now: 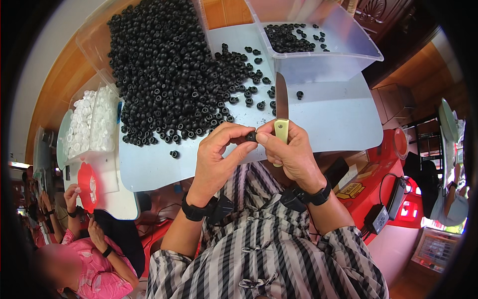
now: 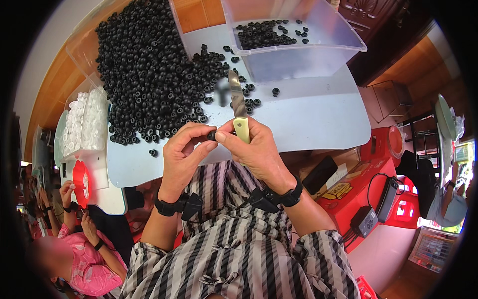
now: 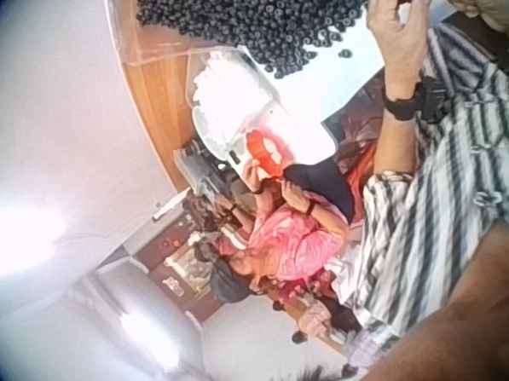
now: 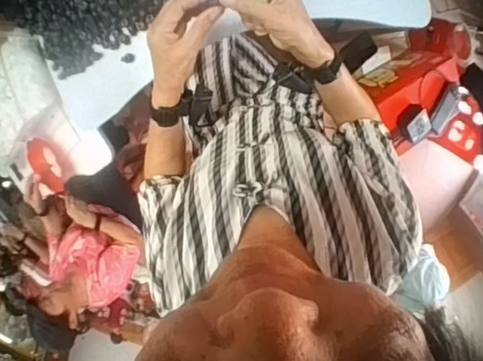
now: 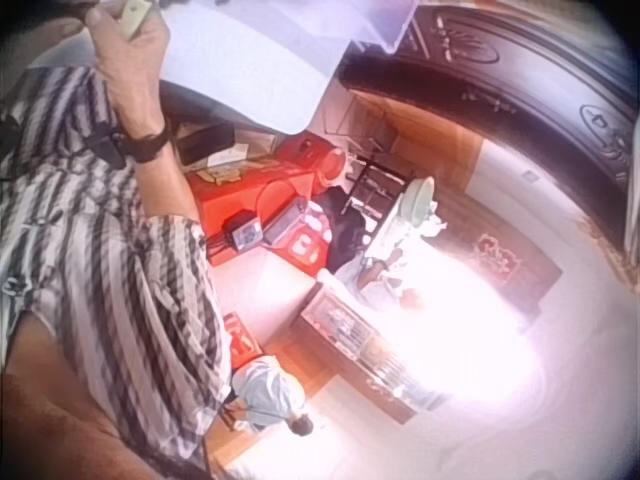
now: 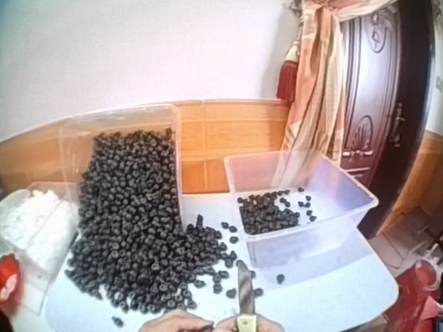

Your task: Prepare and trim small black shoe or apparel components on a work table.

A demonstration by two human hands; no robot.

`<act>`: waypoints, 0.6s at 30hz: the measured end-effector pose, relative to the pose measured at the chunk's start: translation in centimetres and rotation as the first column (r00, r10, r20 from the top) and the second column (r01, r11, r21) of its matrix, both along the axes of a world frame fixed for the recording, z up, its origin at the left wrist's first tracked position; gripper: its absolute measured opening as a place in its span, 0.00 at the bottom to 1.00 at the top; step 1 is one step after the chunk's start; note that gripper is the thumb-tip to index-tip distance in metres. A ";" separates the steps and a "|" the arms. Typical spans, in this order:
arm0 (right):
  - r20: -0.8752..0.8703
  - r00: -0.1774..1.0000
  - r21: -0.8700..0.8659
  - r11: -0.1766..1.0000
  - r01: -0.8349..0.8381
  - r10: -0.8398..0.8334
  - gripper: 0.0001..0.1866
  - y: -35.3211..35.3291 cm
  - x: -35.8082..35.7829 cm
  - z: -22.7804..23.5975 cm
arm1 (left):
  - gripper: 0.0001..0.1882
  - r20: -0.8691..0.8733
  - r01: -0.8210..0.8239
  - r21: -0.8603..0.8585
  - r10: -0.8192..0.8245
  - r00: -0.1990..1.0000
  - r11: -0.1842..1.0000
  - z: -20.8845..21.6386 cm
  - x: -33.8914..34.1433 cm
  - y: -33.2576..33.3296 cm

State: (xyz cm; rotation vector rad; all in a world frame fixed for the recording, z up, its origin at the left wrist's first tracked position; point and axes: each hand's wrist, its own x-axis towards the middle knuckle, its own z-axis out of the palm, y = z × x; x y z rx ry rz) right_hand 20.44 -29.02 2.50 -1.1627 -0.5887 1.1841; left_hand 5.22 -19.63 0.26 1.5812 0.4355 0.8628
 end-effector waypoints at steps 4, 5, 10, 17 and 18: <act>-0.014 1.000 0.001 1.000 -0.018 0.018 0.07 0.0 -0.1 0.4 | 0.14 0.044 0.041 -0.006 -0.041 0.998 0.999 0.2 -0.1 0.0; -0.015 1.000 0.001 1.000 -0.019 0.019 0.07 0.0 -0.2 0.5 | 0.14 0.056 0.057 -0.031 -0.055 0.997 0.998 0.2 -0.1 0.0; 0.027 0.999 -0.021 1.000 -0.020 0.020 0.08 0.1 -0.1 0.7 | 0.13 0.147 0.129 -0.235 -0.096 0.984 0.963 -0.7 -0.7 0.1; 0.873 0.472 0.235 0.954 -0.186 -0.123 0.13 -0.8 0.4 0.2 | 0.12 0.126 0.096 -0.195 -0.072 0.989 0.976 -1.5 -1.1 0.6; 0.910 0.395 0.208 0.962 -0.178 -0.124 0.13 -0.9 0.1 0.4 | 0.12 0.126 0.097 -0.196 -0.073 0.989 0.976 -1.6 -1.1 0.6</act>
